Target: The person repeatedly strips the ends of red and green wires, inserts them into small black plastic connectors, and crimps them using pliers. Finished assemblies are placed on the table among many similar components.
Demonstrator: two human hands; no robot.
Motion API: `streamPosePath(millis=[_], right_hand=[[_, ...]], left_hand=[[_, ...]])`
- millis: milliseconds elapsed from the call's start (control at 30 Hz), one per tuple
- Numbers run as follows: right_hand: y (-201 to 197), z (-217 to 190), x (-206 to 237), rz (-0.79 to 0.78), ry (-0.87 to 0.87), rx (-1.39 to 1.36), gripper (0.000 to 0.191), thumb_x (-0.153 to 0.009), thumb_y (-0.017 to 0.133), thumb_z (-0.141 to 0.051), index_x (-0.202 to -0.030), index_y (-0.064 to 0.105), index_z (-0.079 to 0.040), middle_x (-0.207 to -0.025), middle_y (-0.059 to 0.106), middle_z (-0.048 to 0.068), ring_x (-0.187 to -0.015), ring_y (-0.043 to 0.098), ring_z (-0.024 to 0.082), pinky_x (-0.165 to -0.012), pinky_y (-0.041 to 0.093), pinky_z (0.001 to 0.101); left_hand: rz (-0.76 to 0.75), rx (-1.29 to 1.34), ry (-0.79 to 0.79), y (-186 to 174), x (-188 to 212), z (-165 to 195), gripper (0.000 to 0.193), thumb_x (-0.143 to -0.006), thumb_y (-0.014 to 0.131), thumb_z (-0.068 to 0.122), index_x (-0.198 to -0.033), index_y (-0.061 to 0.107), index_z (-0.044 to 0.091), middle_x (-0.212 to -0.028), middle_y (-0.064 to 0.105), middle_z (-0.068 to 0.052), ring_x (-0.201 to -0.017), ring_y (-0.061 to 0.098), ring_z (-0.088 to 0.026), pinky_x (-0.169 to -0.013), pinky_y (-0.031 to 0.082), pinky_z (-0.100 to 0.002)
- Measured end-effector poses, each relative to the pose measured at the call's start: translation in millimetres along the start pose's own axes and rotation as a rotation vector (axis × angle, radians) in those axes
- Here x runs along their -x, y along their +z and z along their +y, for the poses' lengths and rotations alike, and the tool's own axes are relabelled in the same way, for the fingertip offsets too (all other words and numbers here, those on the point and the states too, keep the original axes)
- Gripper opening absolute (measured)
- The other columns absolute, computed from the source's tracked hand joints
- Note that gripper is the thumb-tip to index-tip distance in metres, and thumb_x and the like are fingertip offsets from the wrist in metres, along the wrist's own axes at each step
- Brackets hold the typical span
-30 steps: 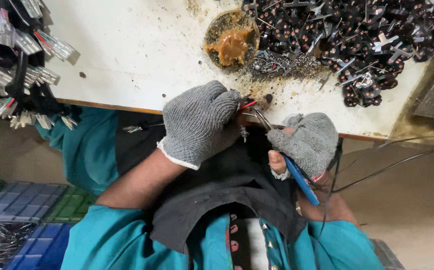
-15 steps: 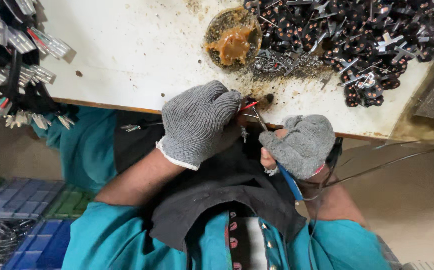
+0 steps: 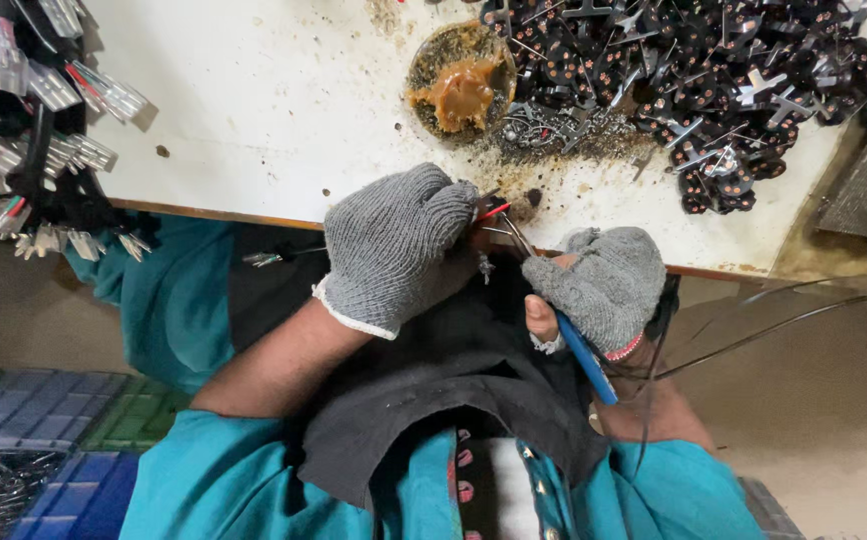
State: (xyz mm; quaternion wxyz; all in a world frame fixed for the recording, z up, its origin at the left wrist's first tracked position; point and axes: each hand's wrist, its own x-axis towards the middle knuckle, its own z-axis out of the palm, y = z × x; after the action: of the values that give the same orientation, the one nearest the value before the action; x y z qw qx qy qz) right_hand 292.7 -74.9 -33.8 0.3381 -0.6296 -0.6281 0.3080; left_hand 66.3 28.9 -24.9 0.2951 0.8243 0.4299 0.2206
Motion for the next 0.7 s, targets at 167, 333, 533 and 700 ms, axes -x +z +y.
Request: streamPosePath(millis=[167,333,533,700], right_hand=[[1,-3,5,0.035,0.035,-0.064,0.025,-0.088,0.087,-0.024,-0.093,0.068,-0.009,-0.082,0.066,0.005,-0.066,0.061,0.025,-0.058,0.048,0.0396],[7,-21,4,0.273,0.670,-0.712,0.031,-0.086,0.091,-0.023,-0.092,0.063,-0.011,-0.080,0.063,0.004,-0.060,0.059,0.021,-0.048,0.047,0.0365],[13,-31,-13,0.241,0.122,-0.568,0.052,-0.099,0.069,-0.043,-0.124,0.047,-0.003,-0.087,0.071,0.003,-0.069,0.068,0.014,-0.065,0.056,0.0239],[20,-44,-37,0.108,0.273,-0.408,0.024,-0.106,0.067,-0.017,-0.120,0.053,-0.004,-0.095,0.065,0.008,-0.085,0.074,0.020,-0.073,0.057,0.0279]], left_hand=[[-0.023,0.014,-0.003,-2,0,-1,0.028,-0.073,0.082,0.024,-0.096,0.068,0.017,-0.087,0.060,-0.005,-0.075,0.064,-0.027,-0.062,0.048,-0.042],[-0.031,-0.031,0.006,-1,1,-2,0.027,-0.076,0.082,0.025,-0.099,0.069,0.018,-0.086,0.059,-0.005,-0.074,0.064,-0.027,-0.060,0.048,-0.042],[-0.013,-0.001,0.009,1,3,-3,0.030,-0.075,0.081,0.026,-0.100,0.068,0.017,-0.087,0.059,-0.006,-0.074,0.064,-0.028,-0.060,0.048,-0.044],[-0.017,-0.007,0.008,2,1,-4,0.025,-0.075,0.081,0.023,-0.095,0.065,0.018,-0.085,0.059,-0.005,-0.075,0.064,-0.028,-0.062,0.049,-0.043]])
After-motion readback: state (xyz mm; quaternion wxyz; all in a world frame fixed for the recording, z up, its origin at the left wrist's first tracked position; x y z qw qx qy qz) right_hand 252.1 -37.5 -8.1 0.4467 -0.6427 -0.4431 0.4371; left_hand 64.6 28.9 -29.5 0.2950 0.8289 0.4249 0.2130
